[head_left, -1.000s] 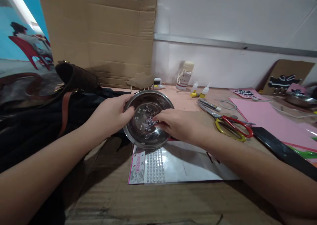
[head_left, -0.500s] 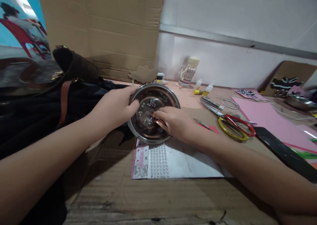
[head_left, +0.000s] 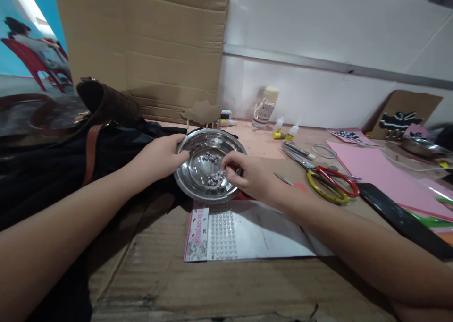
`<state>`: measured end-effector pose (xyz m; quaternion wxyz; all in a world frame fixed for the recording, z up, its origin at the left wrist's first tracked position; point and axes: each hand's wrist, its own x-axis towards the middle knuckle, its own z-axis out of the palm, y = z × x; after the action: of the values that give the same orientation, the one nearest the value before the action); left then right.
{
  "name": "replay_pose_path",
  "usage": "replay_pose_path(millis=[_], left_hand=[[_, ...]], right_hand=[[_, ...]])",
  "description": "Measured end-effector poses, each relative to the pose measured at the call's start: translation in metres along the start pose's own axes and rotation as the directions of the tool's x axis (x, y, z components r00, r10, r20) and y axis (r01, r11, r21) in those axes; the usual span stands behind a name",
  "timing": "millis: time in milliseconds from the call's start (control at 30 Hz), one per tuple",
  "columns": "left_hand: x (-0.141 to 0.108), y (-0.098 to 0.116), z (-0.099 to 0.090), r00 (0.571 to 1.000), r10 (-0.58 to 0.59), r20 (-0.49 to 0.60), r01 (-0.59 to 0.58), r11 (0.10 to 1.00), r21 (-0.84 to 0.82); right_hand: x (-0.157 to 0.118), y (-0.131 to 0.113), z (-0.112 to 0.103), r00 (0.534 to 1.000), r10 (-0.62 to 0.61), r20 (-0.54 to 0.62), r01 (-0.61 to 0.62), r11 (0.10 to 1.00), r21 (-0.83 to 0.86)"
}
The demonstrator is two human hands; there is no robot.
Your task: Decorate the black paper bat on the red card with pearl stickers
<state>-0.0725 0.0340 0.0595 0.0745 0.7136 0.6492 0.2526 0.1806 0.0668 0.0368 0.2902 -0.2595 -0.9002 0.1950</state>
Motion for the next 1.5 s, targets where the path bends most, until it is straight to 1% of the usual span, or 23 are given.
replay_pose_path(millis=[67, 133, 200, 267, 367, 433, 500, 533, 567, 600, 633, 667, 700, 767, 867, 933, 1000, 1067, 1133, 1200, 1300, 1367, 1500], left_hand=[[0.002, -0.005, 0.002, 1.000, -0.007, 0.018, 0.007, 1.000, 0.001], [0.003, -0.009, 0.003, 0.999, -0.015, 0.034, 0.015, 1.000, 0.004], [0.004, -0.012, 0.004, 0.998, -0.031, 0.050, 0.031, 0.999, 0.016], [0.005, -0.015, 0.004, 0.997, -0.053, 0.062, 0.050, 0.998, 0.041], [0.004, -0.015, -0.001, 0.996, -0.076, 0.045, 0.071, 0.992, 0.109], [0.001, -0.011, -0.008, 0.997, -0.070, -0.007, 0.071, 0.983, 0.167], [-0.007, 0.001, -0.014, 0.995, -0.008, -0.097, 0.028, 0.978, 0.209], [-0.013, 0.010, -0.015, 0.987, 0.053, -0.149, -0.022, 0.978, 0.207], [-0.020, 0.021, -0.016, 0.975, 0.108, -0.194, -0.074, 0.982, 0.174], [-0.028, 0.034, -0.014, 0.967, 0.137, -0.214, -0.120, 0.989, 0.090], [-0.037, 0.047, -0.011, 0.969, 0.137, -0.207, -0.153, 0.986, -0.061], [-0.046, 0.062, -0.007, 0.977, 0.131, -0.167, -0.169, 0.956, -0.239], [-0.055, 0.075, -0.002, 0.987, 0.129, -0.097, -0.158, 0.901, -0.404], [-0.066, 0.098, 0.010, 0.988, 0.146, 0.055, -0.079, 0.772, -0.630], [-0.070, 0.118, 0.025, 0.966, 0.122, 0.230, 0.104, 0.629, -0.770], [-0.067, 0.123, 0.034, 0.944, 0.086, 0.319, 0.227, 0.533, -0.815], [-0.064, 0.124, 0.041, 0.918, 0.109, 0.381, 0.297, 0.448, -0.843], [-0.063, 0.124, 0.046, 0.901, 0.186, 0.392, 0.293, 0.406, -0.866], [-0.063, 0.121, 0.050, 0.893, 0.242, 0.380, 0.262, 0.407, -0.875], [-0.062, 0.115, 0.055, 0.888, 0.240, 0.392, 0.268, 0.422, -0.866], [-0.057, 0.105, 0.060, 0.878, 0.185, 0.442, 0.311, 0.482, -0.819], [-0.054, 0.100, 0.062, 0.898, 0.137, 0.418, 0.288, 0.535, -0.794], [-0.056, 0.100, 0.058, 0.950, 0.115, 0.291, 0.148, 0.654, -0.742]], right_hand=[[0.002, -0.004, -0.001, 0.994, 0.106, 0.009, -0.106, 0.968, 0.228], [0.005, -0.007, -0.004, 0.974, 0.216, 0.071, -0.223, 0.842, 0.491], [0.007, -0.010, -0.009, 0.955, 0.265, 0.135, -0.288, 0.713, 0.640], [0.008, -0.014, -0.015, 0.951, 0.272, 0.151, -0.296, 0.648, 0.702], [0.003, -0.022, -0.027, 0.956, 0.258, 0.136, -0.272, 0.621, 0.735], [-0.008, -0.027, -0.035, 0.954, 0.257, 0.156, -0.287, 0.623, 0.728], [-0.026, -0.029, -0.041, 0.943, 0.271, 0.195, -0.325, 0.618, 0.715], [-0.037, -0.029, -0.043, 0.936, 0.284, 0.208, -0.344, 0.612, 0.712], [-0.048, -0.029, -0.045, 0.932, 0.297, 0.208, -0.353, 0.606, 0.713], [-0.059, -0.028, -0.046, 0.926, 0.318, 0.202, -0.362, 0.602, 0.712], [-0.068, -0.028, -0.047, 0.920, 0.340, 0.192, -0.370, 0.603, 0.706], [-0.076, -0.029, -0.047, 0.916, 0.359, 0.180, -0.375, 0.606, 0.702], [-0.082, -0.030, -0.047, 0.913, 0.373, 0.166, -0.375, 0.608, 0.700], [-0.087, -0.034, -0.046, 0.919, 0.373, 0.130, -0.346, 0.600, 0.721], [-0.085, -0.039, -0.043, 0.926, 0.368, 0.086, -0.290, 0.547, 0.785], [-0.084, -0.040, -0.041, 0.922, 0.378, 0.081, -0.278, 0.502, 0.819], [-0.084, -0.040, -0.041, 0.922, 0.381, 0.066, -0.258, 0.479, 0.839], [-0.086, -0.039, -0.041, 0.924, 0.380, 0.039, -0.238, 0.492, 0.837], [-0.088, -0.037, -0.040, 0.926, 0.376, 0.029, -0.243, 0.536, 0.808], [-0.089, -0.034, -0.037, 0.934, 0.357, 0.036, -0.257, 0.599, 0.759], [-0.089, -0.028, -0.031, 0.948, 0.316, 0.024, -0.251, 0.702, 0.667], [-0.088, -0.024, -0.028, 0.960, 0.281, -0.009, -0.220, 0.770, 0.599], [-0.088, -0.019, -0.029, 0.982, 0.175, -0.075, -0.129, 0.902, 0.412]])
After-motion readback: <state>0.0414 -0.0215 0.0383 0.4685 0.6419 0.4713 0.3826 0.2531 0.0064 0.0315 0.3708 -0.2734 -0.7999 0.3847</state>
